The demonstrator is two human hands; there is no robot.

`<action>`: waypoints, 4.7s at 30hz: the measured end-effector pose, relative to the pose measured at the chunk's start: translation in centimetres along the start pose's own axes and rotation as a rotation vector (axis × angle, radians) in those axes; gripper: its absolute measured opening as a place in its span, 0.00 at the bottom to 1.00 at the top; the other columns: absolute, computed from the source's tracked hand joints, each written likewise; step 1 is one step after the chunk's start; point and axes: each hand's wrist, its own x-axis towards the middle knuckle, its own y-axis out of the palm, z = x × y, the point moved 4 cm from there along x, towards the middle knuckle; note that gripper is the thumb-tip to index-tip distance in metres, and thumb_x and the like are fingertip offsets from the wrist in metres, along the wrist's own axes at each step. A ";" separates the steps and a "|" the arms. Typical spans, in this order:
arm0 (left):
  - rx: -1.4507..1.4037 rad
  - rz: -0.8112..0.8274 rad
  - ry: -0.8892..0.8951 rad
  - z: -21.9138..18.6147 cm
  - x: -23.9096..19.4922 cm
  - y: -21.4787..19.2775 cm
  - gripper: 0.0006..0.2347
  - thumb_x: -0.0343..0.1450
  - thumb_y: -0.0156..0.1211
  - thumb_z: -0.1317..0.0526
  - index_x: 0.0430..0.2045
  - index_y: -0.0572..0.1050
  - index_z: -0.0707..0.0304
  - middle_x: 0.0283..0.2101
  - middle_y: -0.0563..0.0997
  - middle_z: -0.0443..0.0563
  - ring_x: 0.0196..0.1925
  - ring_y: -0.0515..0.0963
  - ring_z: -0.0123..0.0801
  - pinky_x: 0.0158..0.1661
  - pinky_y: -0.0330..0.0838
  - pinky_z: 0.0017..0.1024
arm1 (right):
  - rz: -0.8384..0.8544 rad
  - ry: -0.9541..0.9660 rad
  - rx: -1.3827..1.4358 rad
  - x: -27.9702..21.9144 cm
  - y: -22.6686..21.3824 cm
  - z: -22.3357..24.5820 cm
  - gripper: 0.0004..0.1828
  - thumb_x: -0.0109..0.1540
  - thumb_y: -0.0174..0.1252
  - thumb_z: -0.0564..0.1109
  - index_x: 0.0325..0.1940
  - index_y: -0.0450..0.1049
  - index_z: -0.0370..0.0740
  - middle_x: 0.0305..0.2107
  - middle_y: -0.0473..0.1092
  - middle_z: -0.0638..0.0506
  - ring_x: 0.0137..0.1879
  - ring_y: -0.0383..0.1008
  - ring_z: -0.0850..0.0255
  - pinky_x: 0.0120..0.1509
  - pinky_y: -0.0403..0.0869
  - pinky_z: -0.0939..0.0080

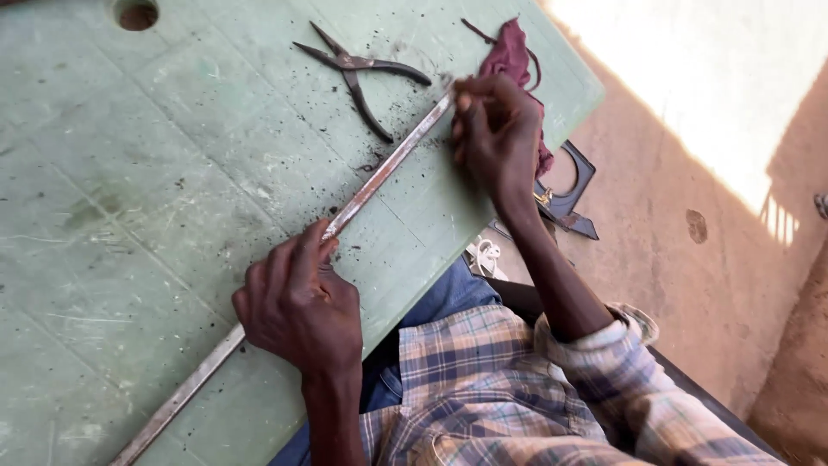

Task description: The person scrubs a long, rusty metal bar with a small abrasive block to remove rust and dirt. They hold the bar with their left hand and scrub with their right hand, occasionally turning the bar to clean different sides.

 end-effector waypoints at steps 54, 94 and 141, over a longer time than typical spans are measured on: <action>-0.227 0.321 0.047 3.3 1.7 0.0 0.07 0.72 0.68 0.54 0.41 0.86 0.46 0.29 0.81 0.42 0.32 0.83 0.42 0.33 0.77 0.39 | 0.035 0.061 -0.101 -6.6 4.0 4.0 0.09 0.65 0.62 0.43 0.45 0.82 0.56 0.12 0.63 0.53 0.23 0.59 0.68 0.32 0.66 0.68; -0.235 0.319 0.040 2.8 2.1 -0.5 0.06 0.72 0.68 0.55 0.41 0.86 0.48 0.26 0.79 0.43 0.31 0.81 0.44 0.30 0.75 0.39 | 0.113 -0.015 -0.022 -6.1 3.5 3.5 0.07 0.70 0.60 0.44 0.52 0.78 0.45 0.19 0.70 0.55 0.27 0.64 0.69 0.38 0.67 0.67; -0.245 0.289 0.032 2.8 2.0 -0.4 0.06 0.72 0.69 0.55 0.40 0.86 0.47 0.27 0.79 0.41 0.32 0.82 0.42 0.33 0.77 0.37 | -0.052 -0.046 -0.082 -5.6 3.5 2.9 0.05 0.67 0.62 0.37 0.45 0.81 0.42 0.19 0.67 0.48 0.27 0.62 0.67 0.35 0.67 0.65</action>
